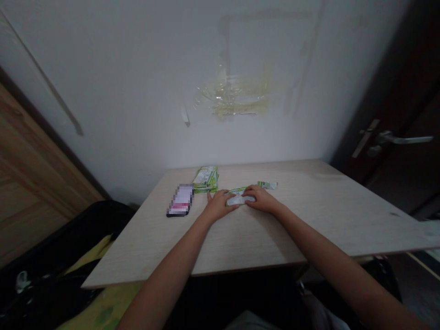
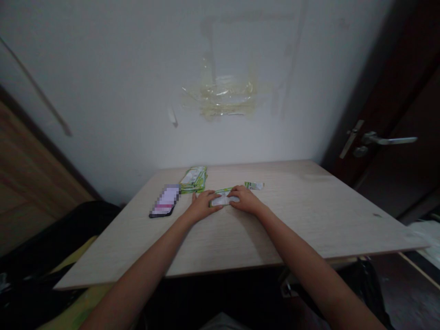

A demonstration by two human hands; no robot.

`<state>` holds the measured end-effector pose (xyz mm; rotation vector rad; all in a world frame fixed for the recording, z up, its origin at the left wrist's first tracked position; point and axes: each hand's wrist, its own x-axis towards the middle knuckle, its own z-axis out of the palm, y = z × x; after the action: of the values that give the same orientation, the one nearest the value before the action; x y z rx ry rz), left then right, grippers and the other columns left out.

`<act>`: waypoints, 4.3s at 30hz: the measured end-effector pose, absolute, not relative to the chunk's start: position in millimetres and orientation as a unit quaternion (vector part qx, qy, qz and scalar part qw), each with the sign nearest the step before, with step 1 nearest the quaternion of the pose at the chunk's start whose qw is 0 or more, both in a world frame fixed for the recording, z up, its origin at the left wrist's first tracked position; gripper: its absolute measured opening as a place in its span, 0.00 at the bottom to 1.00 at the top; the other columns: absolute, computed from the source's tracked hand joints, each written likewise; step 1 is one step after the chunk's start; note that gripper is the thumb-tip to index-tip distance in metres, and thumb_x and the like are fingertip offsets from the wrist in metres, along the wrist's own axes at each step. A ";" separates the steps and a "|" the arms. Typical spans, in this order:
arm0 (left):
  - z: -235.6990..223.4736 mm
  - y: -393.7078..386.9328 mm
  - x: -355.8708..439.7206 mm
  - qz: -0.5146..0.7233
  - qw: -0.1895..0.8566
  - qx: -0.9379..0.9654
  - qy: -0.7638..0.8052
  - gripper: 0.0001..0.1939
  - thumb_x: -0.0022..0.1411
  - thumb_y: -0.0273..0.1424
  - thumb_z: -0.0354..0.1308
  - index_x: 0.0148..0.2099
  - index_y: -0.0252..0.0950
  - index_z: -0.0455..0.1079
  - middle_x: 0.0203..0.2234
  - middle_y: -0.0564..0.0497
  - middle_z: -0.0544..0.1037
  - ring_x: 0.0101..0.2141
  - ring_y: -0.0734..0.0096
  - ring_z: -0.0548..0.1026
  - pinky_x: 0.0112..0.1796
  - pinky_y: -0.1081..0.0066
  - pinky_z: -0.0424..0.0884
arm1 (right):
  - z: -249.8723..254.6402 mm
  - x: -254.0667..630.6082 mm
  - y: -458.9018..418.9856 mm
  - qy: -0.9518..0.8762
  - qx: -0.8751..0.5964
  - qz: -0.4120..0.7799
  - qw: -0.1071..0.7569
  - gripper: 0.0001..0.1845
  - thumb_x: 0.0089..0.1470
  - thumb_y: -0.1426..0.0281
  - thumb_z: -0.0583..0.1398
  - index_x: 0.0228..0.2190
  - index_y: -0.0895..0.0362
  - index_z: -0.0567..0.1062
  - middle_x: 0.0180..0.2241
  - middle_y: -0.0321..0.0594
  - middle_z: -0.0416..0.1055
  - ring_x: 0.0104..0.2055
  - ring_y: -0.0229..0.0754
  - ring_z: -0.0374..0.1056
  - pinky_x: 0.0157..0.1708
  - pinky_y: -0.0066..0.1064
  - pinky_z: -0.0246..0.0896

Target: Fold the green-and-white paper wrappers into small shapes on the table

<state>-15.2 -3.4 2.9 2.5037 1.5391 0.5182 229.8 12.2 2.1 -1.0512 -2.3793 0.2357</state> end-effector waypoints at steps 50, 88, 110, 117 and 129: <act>11.6 -1.6 -16.2 0.264 0.100 0.816 0.504 0.16 0.69 0.41 0.52 0.52 0.45 0.76 0.46 0.49 0.82 0.51 0.59 0.76 0.66 0.47 0.36 | 5.2 225.6 12.7 -0.815 -0.441 0.143 0.347 0.14 0.58 0.68 0.63 0.46 0.56 0.79 0.46 0.46 0.77 0.49 0.47 0.72 0.52 0.39 0.64; -1.1 2.6 -11.1 0.206 0.026 0.858 0.470 0.21 0.73 0.44 0.45 0.56 0.46 0.75 0.53 0.49 0.76 0.53 0.60 0.69 0.57 0.55 0.58 | 4.0 215.7 8.0 -0.868 -0.422 -0.009 0.261 0.13 0.62 0.71 0.59 0.44 0.53 0.82 0.40 0.46 0.72 0.45 0.47 0.65 0.48 0.40 0.60; -2.3 2.1 -4.0 0.272 0.082 0.859 0.426 0.16 0.68 0.45 0.54 0.44 0.45 0.81 0.41 0.52 0.84 0.48 0.62 0.74 0.56 0.59 0.59 | -3.5 218.8 17.7 -0.839 -0.466 0.055 0.276 0.15 0.63 0.69 0.57 0.44 0.60 0.81 0.50 0.50 0.77 0.55 0.47 0.71 0.59 0.37 0.60; -6.1 3.8 -6.3 0.263 0.078 0.850 0.449 0.15 0.69 0.42 0.54 0.49 0.45 0.79 0.49 0.51 0.81 0.53 0.61 0.72 0.60 0.55 0.56 | -6.0 221.5 20.7 -0.827 -0.466 0.118 0.290 0.16 0.61 0.71 0.57 0.47 0.60 0.80 0.55 0.51 0.74 0.56 0.47 0.71 0.59 0.39 0.62; -7.7 4.0 -8.7 0.233 0.068 0.854 0.460 0.14 0.68 0.43 0.56 0.48 0.48 0.80 0.56 0.52 0.76 0.58 0.58 0.66 0.62 0.50 0.52 | -8.1 224.1 21.5 -0.840 -0.430 0.141 0.300 0.18 0.62 0.65 0.57 0.48 0.59 0.80 0.55 0.52 0.73 0.57 0.50 0.70 0.60 0.42 0.61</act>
<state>-8.7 4.0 -7.7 2.5732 1.3841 0.7023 224.1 21.5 -8.1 -1.1407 -2.2298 0.3733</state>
